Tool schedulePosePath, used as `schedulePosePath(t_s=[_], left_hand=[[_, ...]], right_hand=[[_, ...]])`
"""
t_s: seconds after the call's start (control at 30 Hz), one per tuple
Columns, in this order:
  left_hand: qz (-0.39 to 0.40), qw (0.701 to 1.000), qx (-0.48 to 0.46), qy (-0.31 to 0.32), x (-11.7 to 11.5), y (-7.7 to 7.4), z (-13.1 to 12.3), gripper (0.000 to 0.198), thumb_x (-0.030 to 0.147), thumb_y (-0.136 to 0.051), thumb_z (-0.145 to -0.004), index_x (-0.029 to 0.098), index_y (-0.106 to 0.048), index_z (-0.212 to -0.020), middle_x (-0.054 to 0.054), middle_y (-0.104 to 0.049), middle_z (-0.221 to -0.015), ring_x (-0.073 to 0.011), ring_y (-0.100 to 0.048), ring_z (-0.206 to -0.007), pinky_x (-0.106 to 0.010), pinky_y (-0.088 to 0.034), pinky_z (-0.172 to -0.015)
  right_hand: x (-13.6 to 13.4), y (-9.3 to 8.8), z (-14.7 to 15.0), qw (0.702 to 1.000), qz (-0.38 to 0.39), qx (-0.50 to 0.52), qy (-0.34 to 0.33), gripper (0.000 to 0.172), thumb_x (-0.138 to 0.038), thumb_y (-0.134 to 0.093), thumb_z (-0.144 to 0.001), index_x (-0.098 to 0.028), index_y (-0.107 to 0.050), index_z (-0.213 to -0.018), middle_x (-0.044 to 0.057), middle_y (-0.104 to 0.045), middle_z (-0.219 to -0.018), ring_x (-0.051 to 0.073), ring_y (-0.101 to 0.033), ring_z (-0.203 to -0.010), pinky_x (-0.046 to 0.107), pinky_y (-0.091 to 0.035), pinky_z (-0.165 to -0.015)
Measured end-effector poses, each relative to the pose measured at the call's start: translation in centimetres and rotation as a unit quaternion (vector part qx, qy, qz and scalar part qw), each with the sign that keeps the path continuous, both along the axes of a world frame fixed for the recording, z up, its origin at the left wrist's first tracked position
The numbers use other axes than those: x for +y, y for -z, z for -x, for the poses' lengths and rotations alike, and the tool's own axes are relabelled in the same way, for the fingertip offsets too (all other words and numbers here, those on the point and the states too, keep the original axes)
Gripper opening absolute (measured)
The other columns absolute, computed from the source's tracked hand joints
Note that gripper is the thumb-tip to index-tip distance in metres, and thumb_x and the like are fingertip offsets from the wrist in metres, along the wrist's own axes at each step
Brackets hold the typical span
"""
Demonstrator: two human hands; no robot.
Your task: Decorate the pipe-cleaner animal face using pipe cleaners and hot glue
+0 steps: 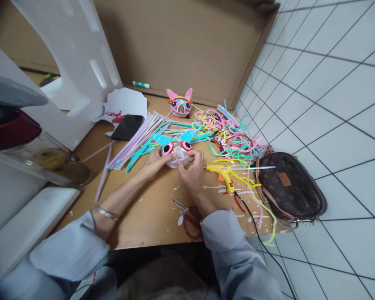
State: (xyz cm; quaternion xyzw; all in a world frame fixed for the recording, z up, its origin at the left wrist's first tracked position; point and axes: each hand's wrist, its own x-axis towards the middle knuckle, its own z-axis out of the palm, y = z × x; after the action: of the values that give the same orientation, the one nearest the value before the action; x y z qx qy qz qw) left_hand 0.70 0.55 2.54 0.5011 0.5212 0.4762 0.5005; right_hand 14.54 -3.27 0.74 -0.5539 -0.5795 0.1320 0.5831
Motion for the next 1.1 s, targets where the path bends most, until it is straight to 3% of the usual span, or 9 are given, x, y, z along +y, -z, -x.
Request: schedulePosePath(t_s=[0.43, 0.8, 1.1], left_hand=[[-0.007, 1.000, -0.014, -0.005, 0.5, 1.2, 0.2, 0.054, 0.047, -0.083, -0.055, 0.018, -0.062, -0.095, -0.004, -0.068, -0.089, -0.0230, -0.062, -0.085, -0.036, -0.050, -0.081], [0.002, 1.000, 0.010, -0.006, -0.1, 0.1, 0.1, 0.051, 0.050, -0.081, -0.056, 0.019, -0.058, -0.090, -0.003, -0.066, -0.089, -0.0238, -0.060, -0.084, -0.036, -0.046, -0.078], [0.011, 1.000, 0.017, -0.015, -0.2, 0.0, -0.1, 0.056, 0.050, -0.082, -0.053, 0.019, -0.058, -0.094, -0.005, -0.067, -0.094, -0.0276, -0.062, -0.092, -0.038, -0.046, -0.083]], right_hand=[[0.0, -0.1, -0.1, 1.000, 0.002, 0.003, -0.004, 0.030, -0.030, -0.065, -0.071, -0.024, -0.048, -0.095, 0.000, -0.053, -0.093, 0.017, -0.052, -0.080, 0.034, -0.048, -0.079], [0.0, 0.0, 0.0, 1.000, -0.002, 0.009, 0.003, 0.028, -0.030, -0.066, -0.071, -0.023, -0.049, -0.094, 0.000, -0.053, -0.092, 0.016, -0.051, -0.078, 0.035, -0.048, -0.078], [-0.1, -0.1, 0.1, 1.000, -0.003, -0.008, 0.013, 0.028, -0.029, -0.063, -0.071, -0.024, -0.048, -0.094, 0.000, -0.052, -0.092, 0.016, -0.050, -0.079, 0.034, -0.047, -0.078]])
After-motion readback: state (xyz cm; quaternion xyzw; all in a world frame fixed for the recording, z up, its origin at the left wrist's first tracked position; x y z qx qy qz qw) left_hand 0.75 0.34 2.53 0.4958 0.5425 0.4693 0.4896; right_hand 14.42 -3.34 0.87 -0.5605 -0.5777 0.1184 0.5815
